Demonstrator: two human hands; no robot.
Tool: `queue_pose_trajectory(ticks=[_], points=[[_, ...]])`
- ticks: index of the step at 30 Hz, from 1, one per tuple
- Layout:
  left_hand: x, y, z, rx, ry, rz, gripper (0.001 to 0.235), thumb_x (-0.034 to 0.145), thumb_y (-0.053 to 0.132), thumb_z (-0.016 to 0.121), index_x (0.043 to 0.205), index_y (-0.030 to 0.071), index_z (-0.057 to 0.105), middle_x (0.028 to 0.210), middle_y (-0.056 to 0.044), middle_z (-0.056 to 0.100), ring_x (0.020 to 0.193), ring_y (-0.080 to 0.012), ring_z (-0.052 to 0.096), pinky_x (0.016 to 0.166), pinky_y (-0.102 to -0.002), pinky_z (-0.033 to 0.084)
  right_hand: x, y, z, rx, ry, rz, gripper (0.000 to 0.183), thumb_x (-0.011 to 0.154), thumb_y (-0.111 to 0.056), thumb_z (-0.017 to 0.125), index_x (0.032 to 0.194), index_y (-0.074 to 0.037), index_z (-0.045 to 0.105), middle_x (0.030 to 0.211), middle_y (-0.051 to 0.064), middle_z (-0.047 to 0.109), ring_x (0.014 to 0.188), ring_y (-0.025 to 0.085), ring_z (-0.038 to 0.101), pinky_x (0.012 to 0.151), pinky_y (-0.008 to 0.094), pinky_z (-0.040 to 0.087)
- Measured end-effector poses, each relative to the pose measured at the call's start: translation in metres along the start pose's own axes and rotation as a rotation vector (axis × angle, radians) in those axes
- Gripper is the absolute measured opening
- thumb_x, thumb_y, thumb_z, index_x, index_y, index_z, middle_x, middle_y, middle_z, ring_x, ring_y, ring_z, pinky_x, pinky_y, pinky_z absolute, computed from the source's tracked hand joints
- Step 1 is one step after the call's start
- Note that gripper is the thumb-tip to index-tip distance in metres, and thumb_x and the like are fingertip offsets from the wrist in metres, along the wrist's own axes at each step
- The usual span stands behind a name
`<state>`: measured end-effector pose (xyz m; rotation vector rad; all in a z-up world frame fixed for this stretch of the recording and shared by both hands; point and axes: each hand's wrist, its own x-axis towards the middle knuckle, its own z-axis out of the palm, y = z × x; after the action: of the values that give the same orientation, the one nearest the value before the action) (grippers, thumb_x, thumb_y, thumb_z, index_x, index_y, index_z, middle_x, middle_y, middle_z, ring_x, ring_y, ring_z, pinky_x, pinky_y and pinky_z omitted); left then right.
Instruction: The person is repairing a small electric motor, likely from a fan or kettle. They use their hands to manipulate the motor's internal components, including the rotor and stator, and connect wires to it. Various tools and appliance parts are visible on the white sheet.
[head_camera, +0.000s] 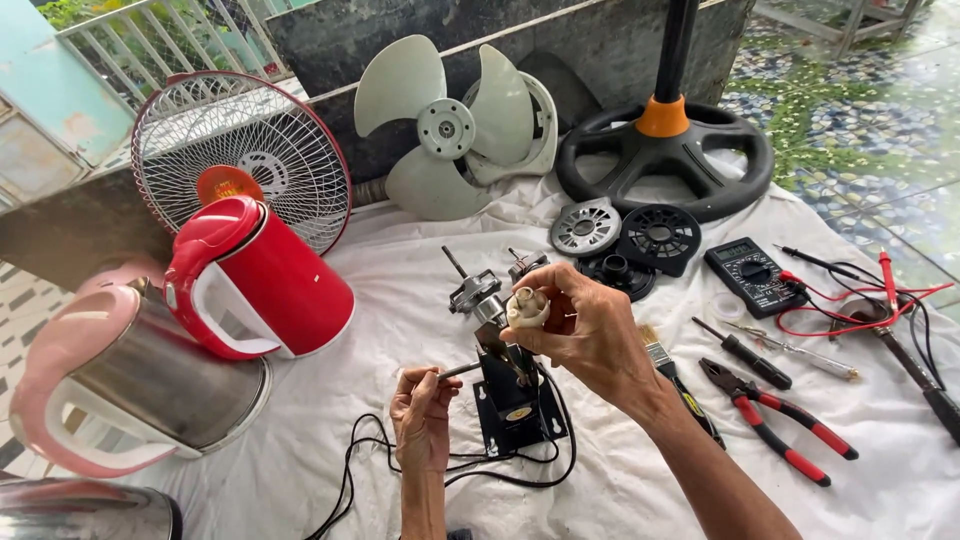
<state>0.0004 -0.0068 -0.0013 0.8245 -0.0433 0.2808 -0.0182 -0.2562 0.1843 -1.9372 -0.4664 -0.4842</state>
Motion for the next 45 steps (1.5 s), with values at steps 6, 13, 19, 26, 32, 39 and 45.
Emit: queue_pose_trajectory(ticks=[6,13,19,26,32,39,45], points=[[0.001,-0.003,-0.004,-0.018,-0.006,0.003,0.007,0.092,0.005,0.071,0.097,0.003,0.066,0.091,-0.011,0.072,0.075,-0.0272,0.075,0.072,-0.031,0.059,-0.003,-0.012,-0.001,0.112,0.055,0.131,0.049,0.069,-0.02,0.094,0.109,-0.011,0.067,0.083,0.002,0.073,0.063,0.008,0.074,0.043,0.022,0.066],[0.001,-0.005,-0.006,-0.008,0.009,-0.008,0.009,0.091,0.006,0.072,0.097,0.003,0.065,0.087,-0.01,0.071,0.074,-0.0275,0.075,0.07,-0.029,0.059,-0.005,-0.001,0.008,0.005,0.083,0.124,0.048,0.07,-0.034,0.093,0.104,-0.014,0.065,0.079,-0.002,0.07,0.058,0.006,0.063,0.048,0.021,0.058],[0.0,0.003,-0.001,-0.05,-0.04,0.01,0.007,0.094,0.007,0.07,0.096,0.003,0.065,0.088,-0.011,0.071,0.075,-0.0266,0.073,0.07,-0.03,0.058,-0.008,-0.003,0.014,-0.181,0.14,0.055,0.048,0.074,-0.046,0.089,0.101,-0.018,0.061,0.075,-0.006,0.069,0.06,0.006,0.059,0.058,0.024,0.051],[-0.001,0.006,-0.003,-0.122,-0.087,0.01,0.008,0.094,0.009,0.071,0.096,0.004,0.065,0.091,-0.012,0.071,0.075,-0.0283,0.072,0.072,-0.03,0.057,-0.01,-0.001,0.016,-0.211,0.182,0.071,0.046,0.074,-0.045,0.09,0.099,-0.019,0.061,0.075,-0.006,0.068,0.062,0.007,0.061,0.062,0.025,0.052],[-0.001,0.001,-0.008,-0.125,-0.121,-0.013,0.007,0.095,0.008,0.07,0.098,0.004,0.064,0.096,-0.012,0.07,0.075,-0.0258,0.073,0.073,-0.029,0.058,-0.004,0.003,0.028,-0.156,0.071,0.138,0.049,0.072,-0.048,0.09,0.096,-0.018,0.06,0.074,-0.007,0.069,0.059,0.007,0.059,0.06,0.025,0.051],[-0.007,0.01,0.005,-0.126,-0.201,-0.053,0.007,0.094,0.005,0.069,0.096,0.005,0.062,0.092,-0.015,0.066,0.074,-0.0273,0.068,0.072,-0.032,0.056,-0.006,0.025,0.044,-0.299,0.04,0.007,0.057,0.072,-0.056,0.09,0.099,-0.018,0.056,0.075,-0.005,0.072,0.062,0.011,0.068,0.057,0.031,0.052],[-0.009,0.013,0.01,-0.138,-0.258,-0.048,0.005,0.095,0.004,0.068,0.097,0.003,0.064,0.092,-0.016,0.065,0.077,-0.0269,0.068,0.075,-0.032,0.057,-0.01,0.029,0.043,-0.336,-0.012,0.037,0.056,0.068,-0.059,0.09,0.098,-0.023,0.059,0.075,-0.007,0.069,0.064,0.014,0.064,0.06,0.034,0.047]])
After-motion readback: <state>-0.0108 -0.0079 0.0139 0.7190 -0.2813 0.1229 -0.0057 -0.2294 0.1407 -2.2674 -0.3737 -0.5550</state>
